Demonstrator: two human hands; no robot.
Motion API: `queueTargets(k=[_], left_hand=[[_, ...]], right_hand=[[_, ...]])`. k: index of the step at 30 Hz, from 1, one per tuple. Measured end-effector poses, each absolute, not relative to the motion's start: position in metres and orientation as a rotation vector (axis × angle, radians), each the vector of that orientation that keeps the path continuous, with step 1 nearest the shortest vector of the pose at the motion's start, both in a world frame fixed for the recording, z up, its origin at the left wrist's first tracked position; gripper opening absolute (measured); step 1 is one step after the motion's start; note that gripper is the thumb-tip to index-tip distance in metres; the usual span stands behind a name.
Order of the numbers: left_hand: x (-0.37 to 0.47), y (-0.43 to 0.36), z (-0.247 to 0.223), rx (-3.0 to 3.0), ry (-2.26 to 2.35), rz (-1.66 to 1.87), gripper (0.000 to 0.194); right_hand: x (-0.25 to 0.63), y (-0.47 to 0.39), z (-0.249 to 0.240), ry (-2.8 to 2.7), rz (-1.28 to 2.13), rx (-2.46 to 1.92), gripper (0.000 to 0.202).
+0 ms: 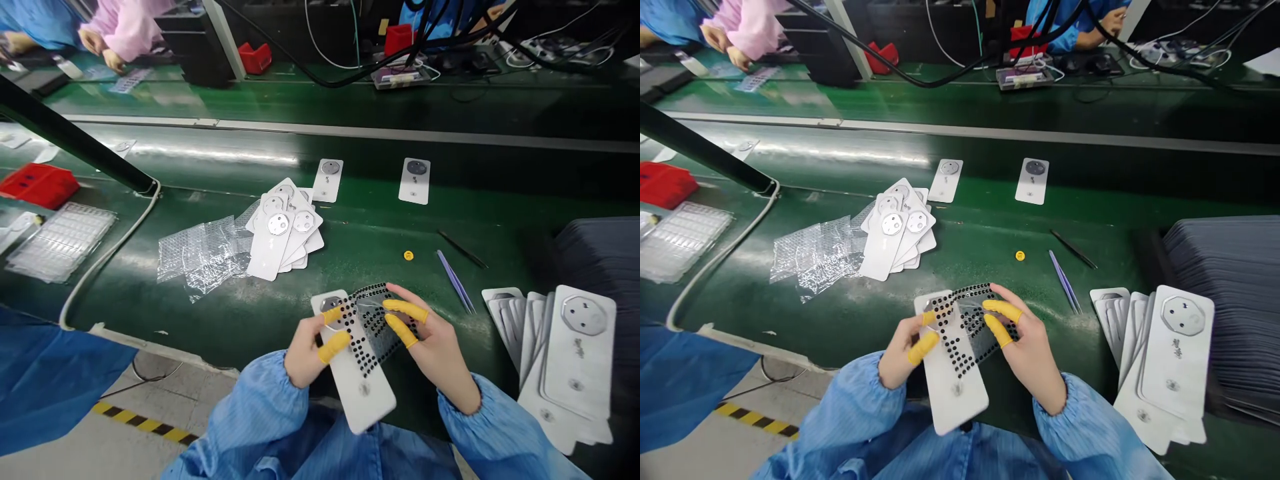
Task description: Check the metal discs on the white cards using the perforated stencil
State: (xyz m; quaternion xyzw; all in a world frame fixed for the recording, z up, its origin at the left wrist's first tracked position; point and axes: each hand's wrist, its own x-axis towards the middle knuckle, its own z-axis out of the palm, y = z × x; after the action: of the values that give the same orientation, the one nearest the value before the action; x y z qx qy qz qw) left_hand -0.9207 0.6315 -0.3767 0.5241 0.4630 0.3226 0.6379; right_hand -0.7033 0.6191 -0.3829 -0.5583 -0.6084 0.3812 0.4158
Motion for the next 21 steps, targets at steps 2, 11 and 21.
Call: queueTargets(k=[2,11,21], left_hand=[[-0.905,0.627,-0.376,1.102,0.982,0.737,0.044],[-0.894,0.621,-0.377,1.383,1.109,0.692,0.024],[-0.906,0.633,-0.389,1.728,1.132,0.521,0.020]], right_hand=[[-0.705,0.620,-0.379,-1.646,0.804,-1.410,0.025],[-0.718,0.608,-0.381,-2.017,0.544,-1.098,0.026],[-0.720,0.623,-0.409,-1.651,0.913,-1.269,0.008]])
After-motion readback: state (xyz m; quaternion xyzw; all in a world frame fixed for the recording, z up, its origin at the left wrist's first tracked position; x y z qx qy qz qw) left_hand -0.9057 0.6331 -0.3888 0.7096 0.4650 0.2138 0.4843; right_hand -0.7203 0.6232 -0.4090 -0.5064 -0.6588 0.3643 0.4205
